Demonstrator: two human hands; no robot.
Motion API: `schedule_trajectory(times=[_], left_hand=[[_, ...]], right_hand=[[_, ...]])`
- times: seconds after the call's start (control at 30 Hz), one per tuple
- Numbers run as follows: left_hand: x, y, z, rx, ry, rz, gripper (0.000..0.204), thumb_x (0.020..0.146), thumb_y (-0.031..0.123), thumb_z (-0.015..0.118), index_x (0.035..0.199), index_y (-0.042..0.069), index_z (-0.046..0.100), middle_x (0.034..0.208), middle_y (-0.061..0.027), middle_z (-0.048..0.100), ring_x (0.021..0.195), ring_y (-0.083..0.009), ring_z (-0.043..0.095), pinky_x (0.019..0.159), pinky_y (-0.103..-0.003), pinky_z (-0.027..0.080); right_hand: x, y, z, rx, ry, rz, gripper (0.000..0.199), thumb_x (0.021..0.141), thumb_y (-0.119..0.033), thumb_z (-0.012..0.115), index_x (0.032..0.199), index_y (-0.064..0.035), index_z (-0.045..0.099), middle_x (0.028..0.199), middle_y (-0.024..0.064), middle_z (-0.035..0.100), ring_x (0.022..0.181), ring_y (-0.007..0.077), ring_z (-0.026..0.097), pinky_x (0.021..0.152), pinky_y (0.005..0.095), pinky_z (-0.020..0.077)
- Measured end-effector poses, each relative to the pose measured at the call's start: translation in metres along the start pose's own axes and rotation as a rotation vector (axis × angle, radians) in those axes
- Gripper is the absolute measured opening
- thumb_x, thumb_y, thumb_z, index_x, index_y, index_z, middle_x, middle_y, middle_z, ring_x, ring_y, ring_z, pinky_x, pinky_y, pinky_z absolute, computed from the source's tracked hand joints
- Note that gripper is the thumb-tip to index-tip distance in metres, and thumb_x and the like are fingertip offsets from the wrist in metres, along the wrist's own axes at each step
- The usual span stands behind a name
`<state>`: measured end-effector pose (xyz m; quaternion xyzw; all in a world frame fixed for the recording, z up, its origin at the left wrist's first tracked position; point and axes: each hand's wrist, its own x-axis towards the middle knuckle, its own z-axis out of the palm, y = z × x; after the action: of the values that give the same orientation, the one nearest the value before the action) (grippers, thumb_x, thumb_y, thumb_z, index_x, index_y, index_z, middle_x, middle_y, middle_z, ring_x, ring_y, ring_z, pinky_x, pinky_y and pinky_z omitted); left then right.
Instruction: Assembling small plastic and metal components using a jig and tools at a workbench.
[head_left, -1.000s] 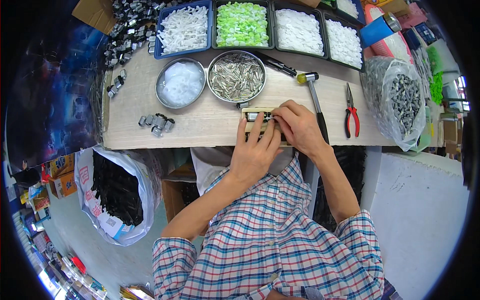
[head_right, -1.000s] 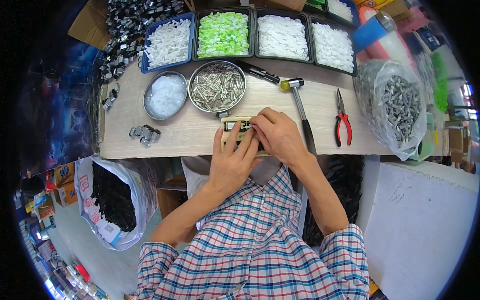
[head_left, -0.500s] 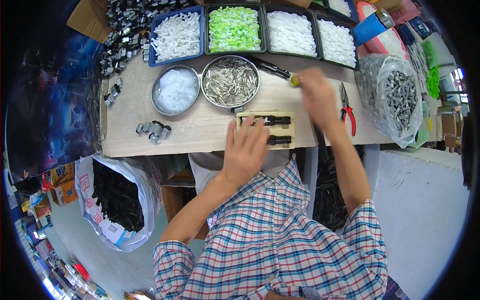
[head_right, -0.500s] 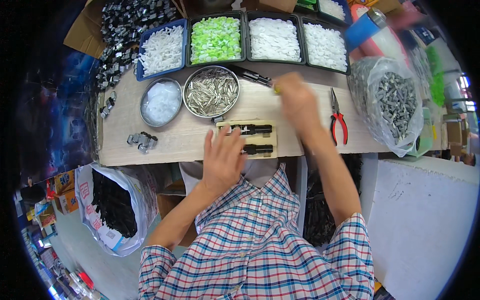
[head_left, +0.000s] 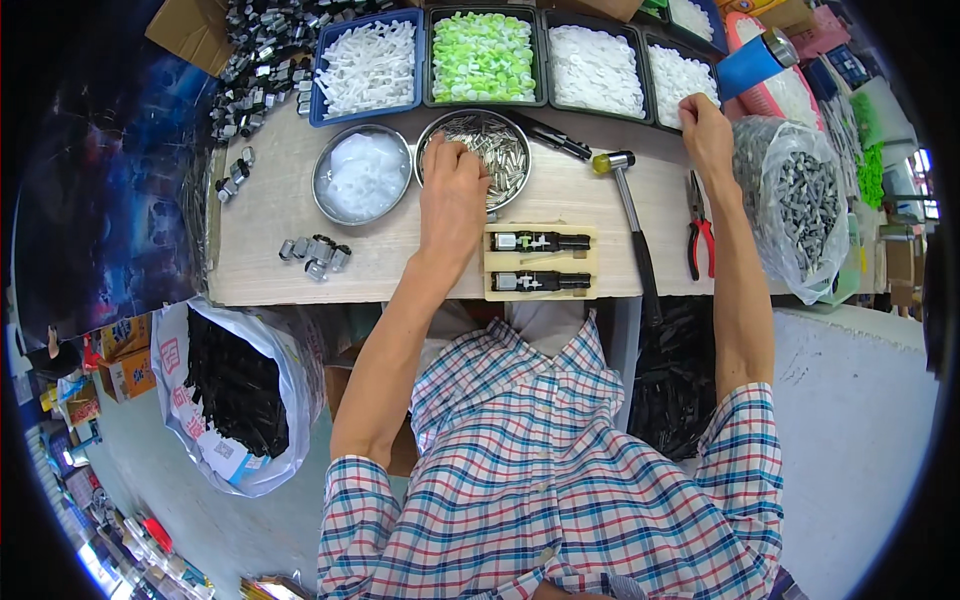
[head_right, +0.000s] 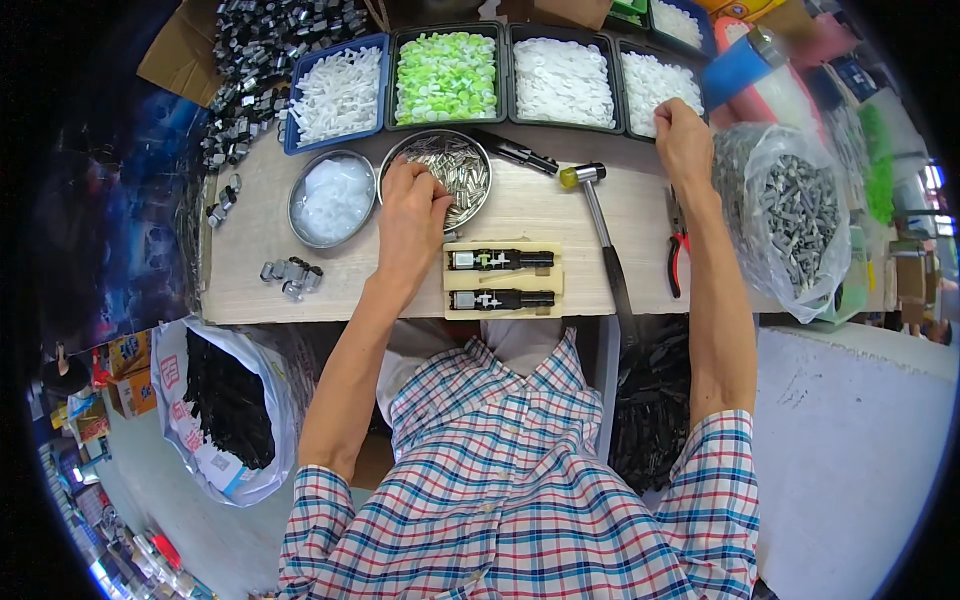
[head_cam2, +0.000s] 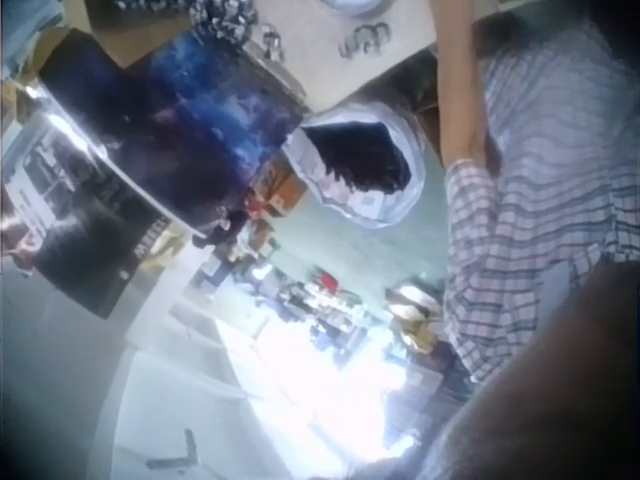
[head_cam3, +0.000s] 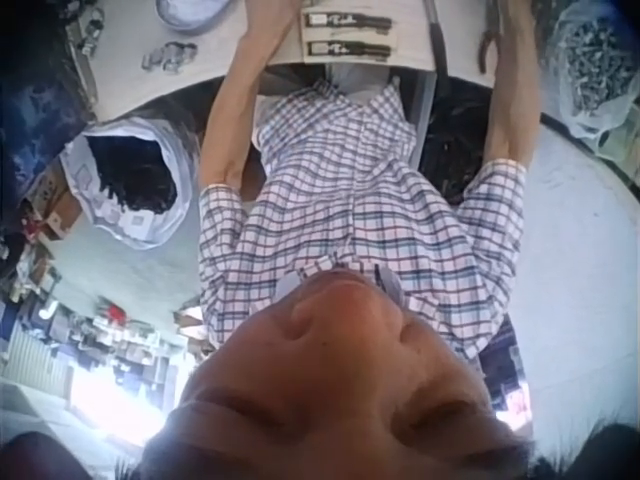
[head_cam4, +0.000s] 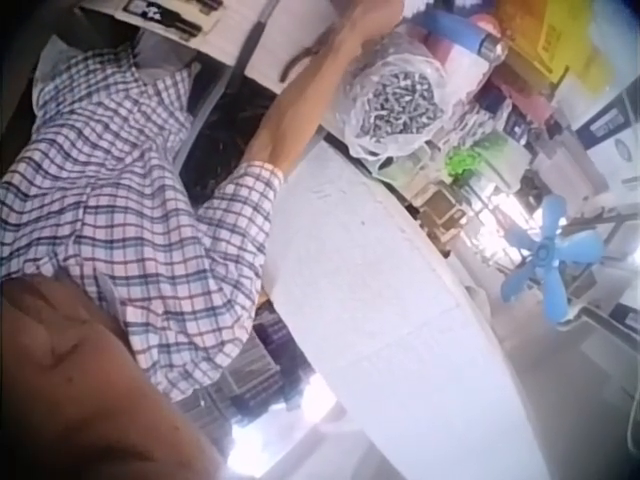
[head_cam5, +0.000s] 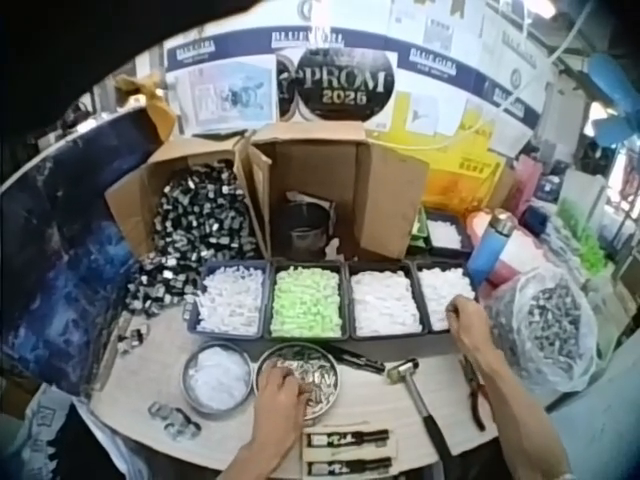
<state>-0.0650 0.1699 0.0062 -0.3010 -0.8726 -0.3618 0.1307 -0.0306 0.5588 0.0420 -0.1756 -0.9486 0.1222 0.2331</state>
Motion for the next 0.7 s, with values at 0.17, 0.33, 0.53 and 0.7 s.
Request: schedule_trajectory(times=[0.17, 0.33, 0.53, 0.7], left_hand=[[0.001, 0.004, -0.008, -0.195, 0.064, -0.061, 0.017, 0.079, 0.001, 0.078, 0.085, -0.002, 0.062, 0.100, -0.0159, 0.063, 0.106, -0.0364, 0.059, 0.090, -0.044, 0.048], [-0.008, 0.032, -0.031, -0.338, 0.059, -0.204, 0.017, 0.086, 0.003, 0.075, 0.087, -0.001, 0.059, 0.090, -0.0126, 0.064, 0.085, -0.0279, 0.062, 0.075, -0.037, 0.049], [-0.064, 0.079, -0.035, -0.942, -0.086, -0.566, 0.011, 0.093, 0.003, 0.072, 0.096, 0.000, 0.061, 0.088, -0.0037, 0.067, 0.075, -0.0086, 0.061, 0.066, -0.024, 0.049], [-0.077, 0.098, -0.044, -1.139, -0.053, -0.759, 0.017, 0.094, 0.000, 0.070, 0.109, -0.002, 0.063, 0.093, -0.0053, 0.070, 0.085, -0.0063, 0.065, 0.075, -0.018, 0.053]], right_hand=[[-0.020, -0.016, -0.008, 0.128, 0.228, -0.108, 0.009, 0.094, -0.006, 0.066, 0.102, -0.0015, 0.068, 0.091, 0.0147, 0.071, 0.081, 0.0253, 0.069, 0.075, 0.0352, 0.0533], [-0.094, -0.117, -0.030, 0.710, -0.017, 0.095, 0.009, 0.097, 0.001, 0.061, 0.105, 0.0004, 0.065, 0.095, 0.0033, 0.068, 0.088, 0.0111, 0.064, 0.081, 0.0265, 0.0524], [-0.194, -0.201, -0.039, 1.242, -0.279, 0.398, 0.012, 0.098, 0.004, 0.059, 0.110, 0.0004, 0.059, 0.097, 0.0042, 0.066, 0.090, 0.0106, 0.066, 0.085, 0.0244, 0.0537], [-0.222, -0.208, -0.036, 1.299, -0.214, 0.431, 0.013, 0.097, 0.007, 0.061, 0.108, -0.0003, 0.057, 0.105, 0.0039, 0.062, 0.094, 0.0096, 0.064, 0.086, 0.0251, 0.0544]])
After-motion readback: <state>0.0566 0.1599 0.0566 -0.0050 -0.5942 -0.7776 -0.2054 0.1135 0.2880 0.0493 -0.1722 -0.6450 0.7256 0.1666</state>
